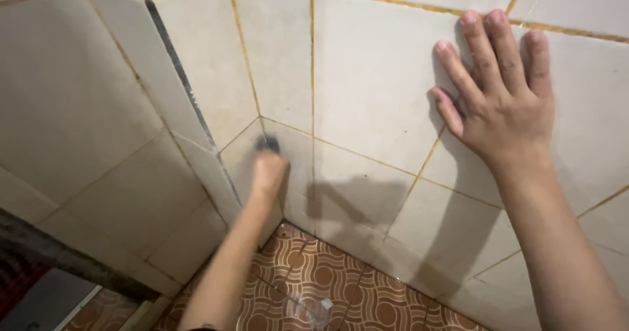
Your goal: The person scrubs a tiled wall with a steel wool pad after applying a cleaning agent from a pouch. They repeatedly rub the wall surface and grout lines, occasionally dipping the pad into a metal bowl of water, and continue scrubbing different sections of the wall.
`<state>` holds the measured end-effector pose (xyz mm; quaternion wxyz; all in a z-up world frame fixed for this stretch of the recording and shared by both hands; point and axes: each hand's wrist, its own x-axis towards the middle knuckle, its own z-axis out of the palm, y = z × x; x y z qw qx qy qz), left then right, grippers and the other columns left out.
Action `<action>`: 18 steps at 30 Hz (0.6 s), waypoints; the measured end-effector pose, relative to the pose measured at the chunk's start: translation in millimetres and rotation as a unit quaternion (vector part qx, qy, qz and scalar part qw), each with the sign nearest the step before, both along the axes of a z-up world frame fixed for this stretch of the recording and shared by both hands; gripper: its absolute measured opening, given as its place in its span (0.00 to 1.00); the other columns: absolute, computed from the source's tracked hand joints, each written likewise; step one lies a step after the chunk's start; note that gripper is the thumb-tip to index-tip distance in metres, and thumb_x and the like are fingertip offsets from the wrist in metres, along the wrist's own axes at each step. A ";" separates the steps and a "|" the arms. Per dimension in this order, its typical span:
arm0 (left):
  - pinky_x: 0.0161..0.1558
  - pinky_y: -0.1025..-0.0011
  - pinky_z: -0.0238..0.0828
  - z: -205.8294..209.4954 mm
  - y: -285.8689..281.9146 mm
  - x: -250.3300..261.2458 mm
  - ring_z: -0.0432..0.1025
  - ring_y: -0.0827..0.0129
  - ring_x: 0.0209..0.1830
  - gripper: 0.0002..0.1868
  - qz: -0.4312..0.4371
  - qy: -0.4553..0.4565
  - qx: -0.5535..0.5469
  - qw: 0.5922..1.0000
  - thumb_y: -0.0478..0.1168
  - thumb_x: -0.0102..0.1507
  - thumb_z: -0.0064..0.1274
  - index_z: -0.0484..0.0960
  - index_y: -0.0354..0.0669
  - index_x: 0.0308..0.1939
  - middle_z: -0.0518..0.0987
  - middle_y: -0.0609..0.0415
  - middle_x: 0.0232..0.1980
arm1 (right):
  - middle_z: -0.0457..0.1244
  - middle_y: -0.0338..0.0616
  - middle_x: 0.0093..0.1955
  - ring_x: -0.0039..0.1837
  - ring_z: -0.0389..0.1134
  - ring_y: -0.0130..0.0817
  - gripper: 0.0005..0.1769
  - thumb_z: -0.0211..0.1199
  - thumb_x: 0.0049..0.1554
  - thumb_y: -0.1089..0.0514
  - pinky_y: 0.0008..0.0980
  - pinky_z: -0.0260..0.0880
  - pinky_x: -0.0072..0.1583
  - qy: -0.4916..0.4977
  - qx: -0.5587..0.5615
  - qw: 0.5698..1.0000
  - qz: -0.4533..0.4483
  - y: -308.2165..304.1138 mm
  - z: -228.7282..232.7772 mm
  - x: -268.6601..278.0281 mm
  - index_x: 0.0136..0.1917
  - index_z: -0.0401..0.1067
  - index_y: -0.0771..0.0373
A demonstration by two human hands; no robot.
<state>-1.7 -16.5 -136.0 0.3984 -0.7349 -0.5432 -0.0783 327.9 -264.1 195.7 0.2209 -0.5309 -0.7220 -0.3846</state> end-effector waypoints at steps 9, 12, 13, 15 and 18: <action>0.35 0.54 0.74 123.5 17.0 -13.5 0.77 0.53 0.34 0.07 -0.175 -0.235 0.071 0.953 0.36 0.61 0.51 0.83 0.42 0.29 0.80 0.43 0.32 | 0.49 0.43 0.88 0.87 0.45 0.41 0.35 0.51 0.68 0.32 0.49 0.36 0.83 -0.205 0.175 0.954 -0.132 0.9 3.5 -2.1 0.83 0.65 0.43; 0.40 0.56 0.73 263.2 19.4 -11.3 0.75 0.52 0.40 0.15 -0.136 -0.246 0.226 0.933 0.28 0.59 0.50 0.77 0.38 0.50 0.78 0.46 0.38 | 0.46 0.48 0.87 0.86 0.42 0.49 0.32 0.49 0.70 0.36 0.59 0.34 0.81 -0.030 0.040 0.998 -0.023 -2.4 1.3 2.1 0.82 0.62 0.48; 0.41 0.59 0.73 301.5 21.9 -6.7 0.75 0.54 0.39 0.16 -0.161 -0.235 0.302 0.910 0.28 0.56 0.53 0.80 0.39 0.48 0.78 0.48 0.38 | 0.45 0.51 0.87 0.86 0.41 0.53 0.31 0.48 0.71 0.38 0.65 0.33 0.79 0.064 -0.028 0.997 0.037 -2.3 0.7 2.1 0.82 0.59 0.52; 0.44 0.55 0.72 345.5 26.0 1.6 0.74 0.51 0.44 0.04 -0.102 -0.240 0.258 0.930 0.31 0.63 0.56 0.82 0.42 0.40 0.78 0.45 0.41 | 0.47 0.42 0.87 0.87 0.42 0.42 0.34 0.47 0.68 0.30 0.53 0.32 0.83 -0.181 0.152 0.961 -0.144 -3.5 -0.6 1.7 0.82 0.63 0.41; 0.50 0.57 0.73 312.0 14.1 5.3 0.74 0.53 0.49 0.07 0.023 -0.159 0.332 0.929 0.32 0.55 0.57 0.84 0.37 0.37 0.78 0.47 0.43 | 0.49 0.43 0.88 0.88 0.43 0.42 0.36 0.49 0.69 0.31 0.50 0.34 0.84 -0.233 0.193 0.941 -0.150 -2.8 4.5 -2.6 0.84 0.66 0.42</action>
